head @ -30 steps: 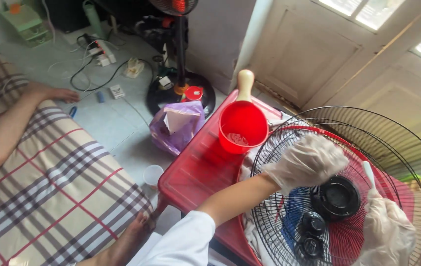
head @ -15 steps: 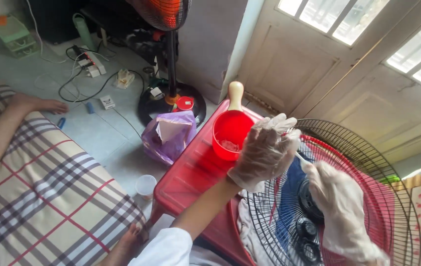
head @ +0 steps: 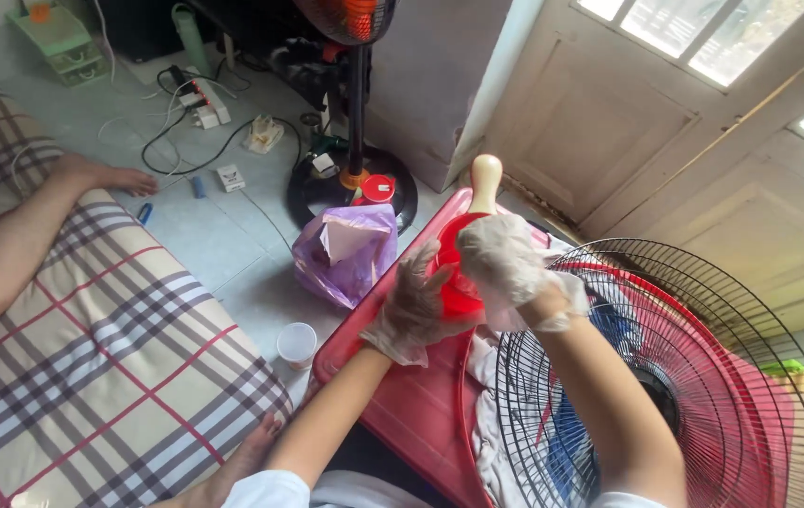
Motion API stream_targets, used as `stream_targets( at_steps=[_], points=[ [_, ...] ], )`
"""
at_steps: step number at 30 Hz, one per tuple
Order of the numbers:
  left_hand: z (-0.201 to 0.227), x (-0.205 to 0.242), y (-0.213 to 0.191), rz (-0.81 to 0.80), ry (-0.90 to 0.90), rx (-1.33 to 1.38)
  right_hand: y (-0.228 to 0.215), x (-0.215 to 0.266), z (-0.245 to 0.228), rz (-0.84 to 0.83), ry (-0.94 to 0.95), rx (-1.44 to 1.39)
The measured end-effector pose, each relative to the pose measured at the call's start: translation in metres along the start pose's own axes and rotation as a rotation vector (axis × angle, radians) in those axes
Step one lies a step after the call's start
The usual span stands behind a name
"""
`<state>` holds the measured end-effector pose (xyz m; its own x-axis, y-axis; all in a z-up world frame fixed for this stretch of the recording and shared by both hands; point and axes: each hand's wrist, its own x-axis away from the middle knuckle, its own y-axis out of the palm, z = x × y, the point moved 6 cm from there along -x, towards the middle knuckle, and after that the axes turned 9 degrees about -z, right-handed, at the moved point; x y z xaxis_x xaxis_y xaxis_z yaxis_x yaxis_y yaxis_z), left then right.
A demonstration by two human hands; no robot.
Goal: Cleaning a fan component using a toothbrush and a cloth
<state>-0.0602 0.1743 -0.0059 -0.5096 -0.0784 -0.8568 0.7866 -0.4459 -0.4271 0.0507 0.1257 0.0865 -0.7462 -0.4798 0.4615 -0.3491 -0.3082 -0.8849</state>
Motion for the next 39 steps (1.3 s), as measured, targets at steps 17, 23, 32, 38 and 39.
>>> stream_targets(
  at_steps=[17,23,32,38,39],
  points=[
    [-0.023,0.013,0.016,0.152,-0.577,0.386,0.078,-0.107,0.01,0.636,-0.769,1.25],
    [0.001,-0.008,-0.002,0.075,0.005,0.088,0.015,-0.038,0.011,0.362,-0.396,0.423],
    [-0.002,-0.004,0.019,0.07,-0.022,0.117,0.015,0.031,0.058,0.528,-0.473,0.021],
    [-0.002,-0.003,0.013,0.462,-0.023,0.211,0.028,0.09,0.086,0.922,-0.523,-0.007],
    [-0.002,-0.004,0.009,0.478,0.017,0.188,0.039,0.065,0.096,0.502,-0.28,-0.083]
  ],
)
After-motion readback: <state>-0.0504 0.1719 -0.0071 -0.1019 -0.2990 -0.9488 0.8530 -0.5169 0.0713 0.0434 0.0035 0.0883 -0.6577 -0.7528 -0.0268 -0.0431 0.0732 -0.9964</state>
